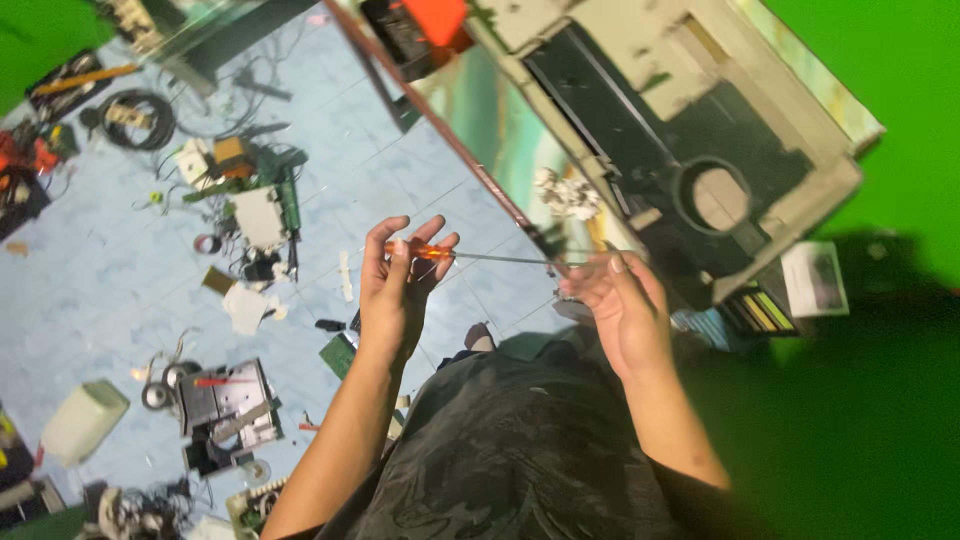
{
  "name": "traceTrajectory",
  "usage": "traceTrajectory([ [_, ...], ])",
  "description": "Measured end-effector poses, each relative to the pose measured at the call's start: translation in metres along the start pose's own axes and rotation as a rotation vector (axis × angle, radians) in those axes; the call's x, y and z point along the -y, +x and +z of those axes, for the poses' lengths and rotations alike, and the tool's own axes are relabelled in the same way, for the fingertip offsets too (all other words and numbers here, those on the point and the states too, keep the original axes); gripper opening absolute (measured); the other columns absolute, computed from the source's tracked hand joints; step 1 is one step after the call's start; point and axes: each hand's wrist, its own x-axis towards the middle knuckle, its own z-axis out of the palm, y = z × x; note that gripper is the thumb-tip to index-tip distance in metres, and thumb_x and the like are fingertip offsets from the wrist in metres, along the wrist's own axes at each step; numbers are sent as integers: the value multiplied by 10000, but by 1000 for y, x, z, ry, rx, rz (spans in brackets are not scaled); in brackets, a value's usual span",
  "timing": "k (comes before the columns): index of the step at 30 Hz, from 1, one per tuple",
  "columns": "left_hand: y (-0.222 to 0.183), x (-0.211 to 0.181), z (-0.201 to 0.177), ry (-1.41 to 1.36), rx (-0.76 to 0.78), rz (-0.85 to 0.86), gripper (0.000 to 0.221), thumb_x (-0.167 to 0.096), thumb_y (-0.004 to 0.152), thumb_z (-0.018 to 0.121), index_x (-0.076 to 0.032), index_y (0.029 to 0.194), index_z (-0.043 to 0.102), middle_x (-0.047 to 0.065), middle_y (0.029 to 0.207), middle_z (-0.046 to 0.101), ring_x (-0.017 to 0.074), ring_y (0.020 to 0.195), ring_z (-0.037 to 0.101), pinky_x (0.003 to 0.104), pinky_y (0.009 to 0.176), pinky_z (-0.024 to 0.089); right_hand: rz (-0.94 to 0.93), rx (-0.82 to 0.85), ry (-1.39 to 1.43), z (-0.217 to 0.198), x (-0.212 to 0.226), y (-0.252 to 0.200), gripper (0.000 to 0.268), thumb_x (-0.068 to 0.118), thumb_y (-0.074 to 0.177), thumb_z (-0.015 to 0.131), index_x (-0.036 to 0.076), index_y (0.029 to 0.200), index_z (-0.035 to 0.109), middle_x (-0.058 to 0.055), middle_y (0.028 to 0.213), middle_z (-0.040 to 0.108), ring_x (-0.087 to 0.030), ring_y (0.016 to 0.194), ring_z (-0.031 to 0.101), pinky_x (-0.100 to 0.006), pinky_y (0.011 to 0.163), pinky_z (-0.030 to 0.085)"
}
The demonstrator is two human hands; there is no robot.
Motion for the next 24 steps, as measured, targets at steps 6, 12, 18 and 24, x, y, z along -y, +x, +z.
traceTrajectory([
  [6, -19, -44, -48, 27, -75, 70, 429, -242, 1060, 533, -18, 1419, 468, 256, 1429, 584, 363, 1276, 634, 465, 1093, 510, 23, 100, -46, 63, -22, 12, 232, 175, 1093, 497, -20, 1148, 611, -166, 949, 697, -284, 912, 697, -439, 894, 558],
  [12, -40, -72, -72, -2, -196, 84, 503, -223, 1017, 553, -30, 1466, 433, 229, 1371, 612, 362, 1244, 643, 451, 1070, 519, 96, 183, -58, 96, -45, 22, 274, 201, 1097, 485, -37, 1138, 616, -160, 954, 690, -277, 911, 694, -436, 889, 557],
  [18, -34, -67, -102, -160, -296, 132, 434, -235, 999, 611, -41, 1370, 497, 193, 1331, 618, 349, 1237, 636, 456, 1057, 515, 155, 235, -86, 120, -66, 37, 294, 225, 1097, 481, -35, 1120, 615, -159, 961, 700, -266, 915, 701, -420, 889, 557],
  [24, -13, -68, -98, -255, -335, 70, 349, -349, 1000, 586, -104, 1249, 577, 188, 1353, 634, 346, 1215, 650, 449, 1026, 527, 186, 240, -129, 133, -67, 78, 317, 250, 1089, 488, -36, 1124, 621, -161, 960, 702, -264, 901, 699, -420, 881, 561],
])
